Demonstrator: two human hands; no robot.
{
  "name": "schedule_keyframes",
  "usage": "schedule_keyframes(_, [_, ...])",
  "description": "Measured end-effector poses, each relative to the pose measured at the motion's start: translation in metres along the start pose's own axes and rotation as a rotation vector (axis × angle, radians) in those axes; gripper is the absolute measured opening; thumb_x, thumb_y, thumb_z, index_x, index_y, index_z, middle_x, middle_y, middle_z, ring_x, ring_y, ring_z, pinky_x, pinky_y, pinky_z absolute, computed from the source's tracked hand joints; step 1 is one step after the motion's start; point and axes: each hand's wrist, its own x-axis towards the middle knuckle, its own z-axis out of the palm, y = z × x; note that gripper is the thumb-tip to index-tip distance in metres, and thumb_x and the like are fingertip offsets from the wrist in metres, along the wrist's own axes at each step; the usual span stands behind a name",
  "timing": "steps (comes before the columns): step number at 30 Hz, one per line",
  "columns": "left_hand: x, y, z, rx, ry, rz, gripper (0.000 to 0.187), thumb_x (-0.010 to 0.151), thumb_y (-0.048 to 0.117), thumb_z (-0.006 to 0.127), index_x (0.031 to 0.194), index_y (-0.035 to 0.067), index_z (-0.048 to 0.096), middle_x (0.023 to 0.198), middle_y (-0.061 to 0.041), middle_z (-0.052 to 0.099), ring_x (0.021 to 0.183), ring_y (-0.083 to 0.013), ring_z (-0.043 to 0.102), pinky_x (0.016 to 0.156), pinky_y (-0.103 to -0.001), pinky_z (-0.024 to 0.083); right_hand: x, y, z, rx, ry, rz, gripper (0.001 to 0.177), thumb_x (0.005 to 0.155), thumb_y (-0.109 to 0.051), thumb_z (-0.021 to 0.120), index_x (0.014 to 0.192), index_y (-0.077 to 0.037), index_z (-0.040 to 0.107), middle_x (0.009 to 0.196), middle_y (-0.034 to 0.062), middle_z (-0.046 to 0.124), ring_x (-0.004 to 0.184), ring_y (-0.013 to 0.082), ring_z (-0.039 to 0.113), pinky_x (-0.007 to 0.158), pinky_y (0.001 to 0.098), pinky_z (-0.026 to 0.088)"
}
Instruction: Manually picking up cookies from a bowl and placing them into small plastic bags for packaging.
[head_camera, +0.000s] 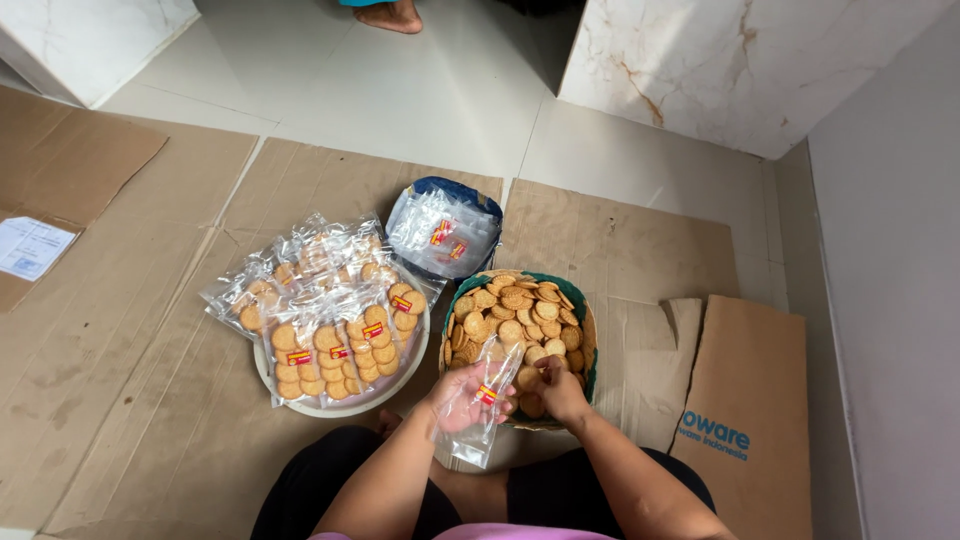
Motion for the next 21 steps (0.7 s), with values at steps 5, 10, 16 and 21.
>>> schedule_keyframes(5, [-0.002,0.001,0.005,0.021,-0.015,-0.05,0.078,0.093,0.048,0.065,0.155,0.01,0.039,0.113,-0.024,0.066,0.098,-0.0403,0.07,0.087,-0.056,0.059,-0.047,-0.061,-0.018,0.741,0.041,0.04,0.036,0.102,-0.007,0.049,0.136,-0.006,0.058,0.112,0.0167,0.054,0.083,0.0261,0.067,0.067,0.0377,0.065])
schedule_keyframes(10, [-0.006,0.0,0.013,0.054,-0.039,-0.142,0.078,0.092,0.049,0.065,0.155,0.009,0.039,0.112,-0.022,0.065,0.096,-0.0391,0.07,0.086,-0.055,0.06,-0.041,-0.058,-0.023,0.946,0.133,-0.034,0.046,0.098,0.001,0.056,0.142,0.002,0.041,0.116,0.0186,0.049,0.082,0.0299,0.07,0.072,0.0443,0.066])
schedule_keyframes(16, [-0.008,-0.001,0.01,0.101,-0.141,-0.14,0.069,0.095,0.041,0.057,0.153,0.007,0.042,0.115,-0.022,0.066,0.094,-0.035,0.069,0.084,-0.046,0.056,-0.041,-0.054,-0.029,0.895,0.002,-0.305,0.037,0.091,0.007,0.067,0.123,-0.007,0.054,0.101,0.0105,0.066,0.086,0.0185,0.062,0.072,0.0306,0.051])
schedule_keyframes(21, [-0.008,-0.003,0.014,0.184,-0.187,-0.232,0.069,0.095,0.035,0.063,0.153,0.006,0.04,0.118,-0.025,0.063,0.097,-0.0348,0.068,0.088,-0.047,0.056,-0.051,-0.062,-0.031,0.66,-0.218,-0.404,0.027,0.096,0.006,0.062,0.121,-0.002,0.071,0.114,0.0064,0.068,0.092,0.0138,0.062,0.085,0.0257,0.052])
